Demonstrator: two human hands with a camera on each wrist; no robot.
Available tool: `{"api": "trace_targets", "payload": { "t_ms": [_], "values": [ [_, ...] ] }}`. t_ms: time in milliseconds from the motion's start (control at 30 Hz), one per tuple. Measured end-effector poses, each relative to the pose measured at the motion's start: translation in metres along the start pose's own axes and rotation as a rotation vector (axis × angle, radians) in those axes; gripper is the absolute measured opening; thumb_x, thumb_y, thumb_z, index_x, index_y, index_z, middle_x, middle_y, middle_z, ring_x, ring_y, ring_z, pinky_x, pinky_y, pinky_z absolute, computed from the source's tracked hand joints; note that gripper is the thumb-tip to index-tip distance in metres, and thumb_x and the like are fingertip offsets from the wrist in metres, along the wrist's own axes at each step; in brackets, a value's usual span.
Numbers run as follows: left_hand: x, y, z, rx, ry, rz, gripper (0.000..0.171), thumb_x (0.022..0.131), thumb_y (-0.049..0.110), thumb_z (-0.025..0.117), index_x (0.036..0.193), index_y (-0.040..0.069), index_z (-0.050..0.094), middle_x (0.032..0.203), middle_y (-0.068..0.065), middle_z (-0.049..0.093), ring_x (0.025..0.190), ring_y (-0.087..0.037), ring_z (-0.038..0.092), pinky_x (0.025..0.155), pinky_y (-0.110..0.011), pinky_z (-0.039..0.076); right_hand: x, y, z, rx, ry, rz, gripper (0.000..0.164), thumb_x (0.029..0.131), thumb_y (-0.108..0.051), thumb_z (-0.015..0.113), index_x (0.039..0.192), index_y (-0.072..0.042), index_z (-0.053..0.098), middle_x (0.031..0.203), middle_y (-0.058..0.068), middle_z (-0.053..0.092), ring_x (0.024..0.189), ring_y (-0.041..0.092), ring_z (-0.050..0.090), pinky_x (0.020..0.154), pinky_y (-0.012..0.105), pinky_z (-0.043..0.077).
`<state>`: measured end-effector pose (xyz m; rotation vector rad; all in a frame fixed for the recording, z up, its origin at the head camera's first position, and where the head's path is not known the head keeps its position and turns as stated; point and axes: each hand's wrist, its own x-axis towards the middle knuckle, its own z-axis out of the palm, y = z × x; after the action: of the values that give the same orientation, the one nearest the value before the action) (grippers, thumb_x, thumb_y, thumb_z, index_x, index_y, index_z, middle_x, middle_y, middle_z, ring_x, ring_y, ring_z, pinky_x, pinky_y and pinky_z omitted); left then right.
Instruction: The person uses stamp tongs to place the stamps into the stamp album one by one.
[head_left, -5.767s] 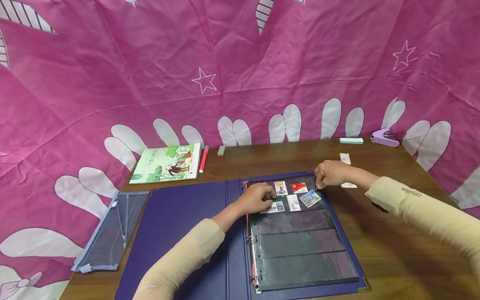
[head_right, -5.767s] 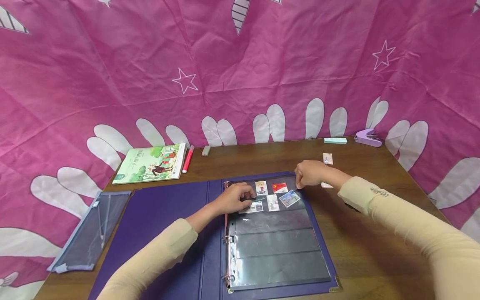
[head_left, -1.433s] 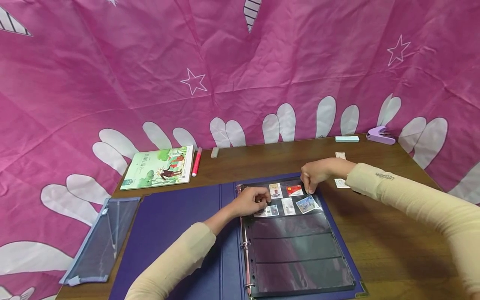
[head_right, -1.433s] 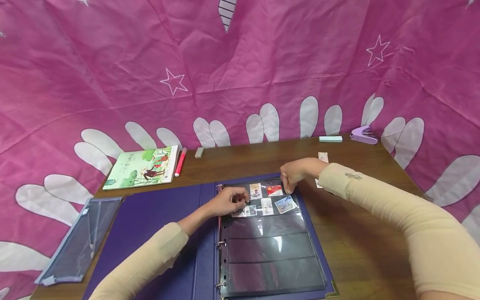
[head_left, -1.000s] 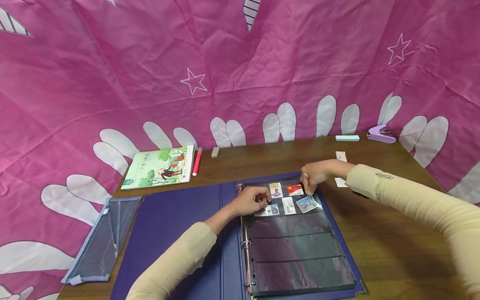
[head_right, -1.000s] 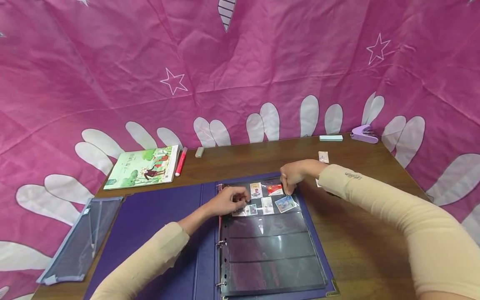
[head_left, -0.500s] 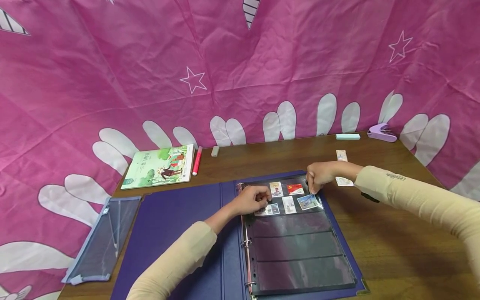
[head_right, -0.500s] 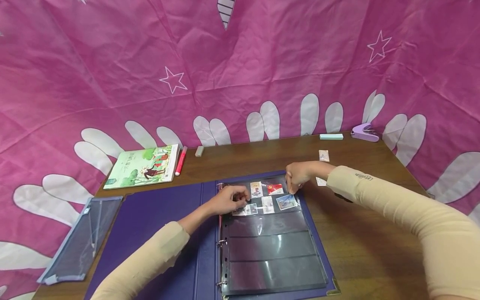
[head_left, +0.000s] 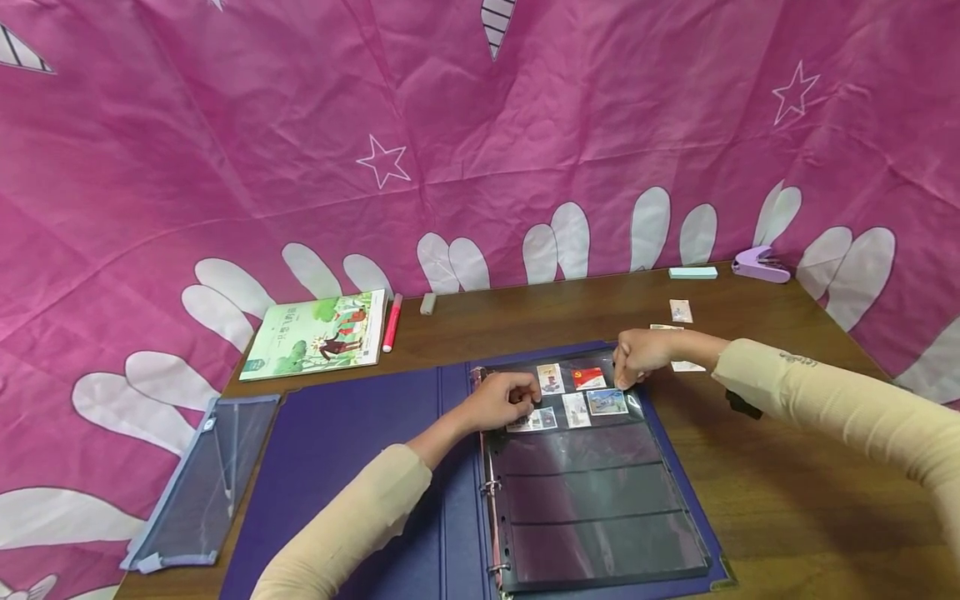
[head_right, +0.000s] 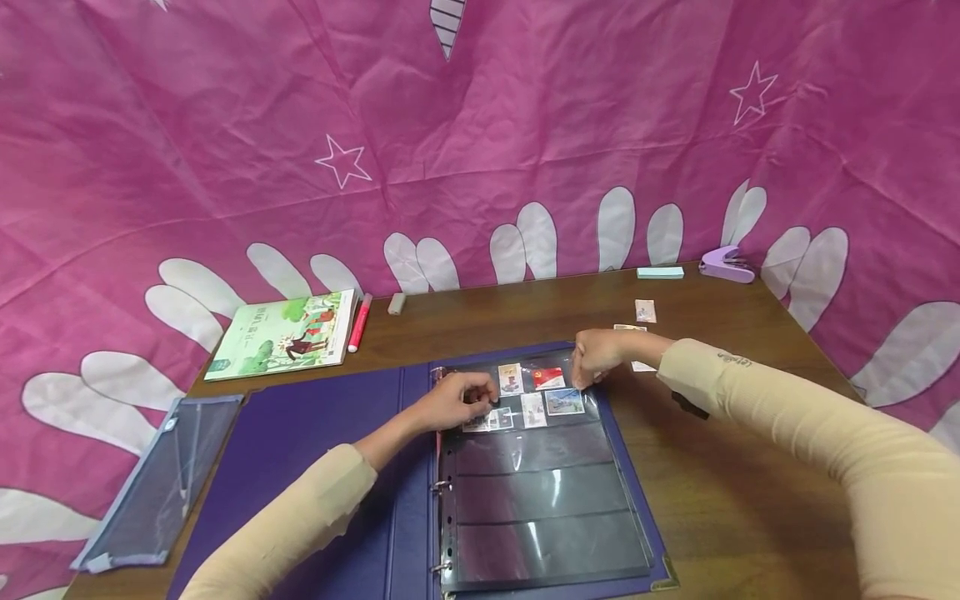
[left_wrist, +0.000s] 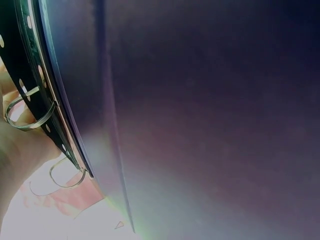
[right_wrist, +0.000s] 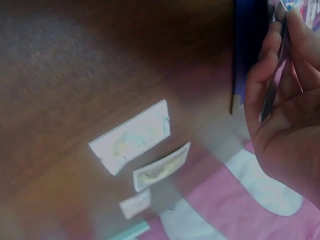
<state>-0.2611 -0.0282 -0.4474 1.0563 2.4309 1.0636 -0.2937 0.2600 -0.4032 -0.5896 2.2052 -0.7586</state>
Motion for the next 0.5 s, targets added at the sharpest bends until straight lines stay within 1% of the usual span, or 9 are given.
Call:
{"api": "trace_targets", "payload": {
  "t_ms": [167,367,500],
  "values": [
    [0.0007,0.0002,-0.0008,0.007,0.001,0.011,0.013,0.083,0.001,0.055,0.089,0.008,0.063,0.074,-0.003,0.061,0.058,-0.003,0.045,0.059,-0.016,0.04,0.0045,-0.0058,-0.004,-0.053,-0.043,0.008,0.012,0.073,0.005,0.066,0.082,0.01,0.071,0.061,-0.007,0.047,0.055,0.005,0.042,0.052,0.016,0.035],
    [0.0,0.0018,-0.0014,0.013,-0.001,0.014,0.013,0.082,0.0,0.055,0.089,0.007,0.063,0.074,-0.004,0.062,0.059,-0.003,0.046,0.059,-0.016,0.04,0.0048,-0.0088,-0.0063,-0.056,-0.081,0.022,0.013,0.073,0.003,0.068,0.084,0.009,0.072,0.062,-0.008,0.049,0.058,0.004,0.044,0.053,0.016,0.039],
    [-0.0001,0.0013,-0.0012,0.017,0.0,0.01,0.013,0.082,0.0,0.055,0.089,0.008,0.063,0.074,-0.004,0.062,0.058,-0.003,0.047,0.059,-0.016,0.04,0.0051,-0.0098,-0.007,-0.054,-0.1,0.031,0.015,0.074,0.002,0.069,0.086,0.01,0.071,0.064,-0.007,0.05,0.057,0.004,0.046,0.053,0.016,0.039]
  ]
}}
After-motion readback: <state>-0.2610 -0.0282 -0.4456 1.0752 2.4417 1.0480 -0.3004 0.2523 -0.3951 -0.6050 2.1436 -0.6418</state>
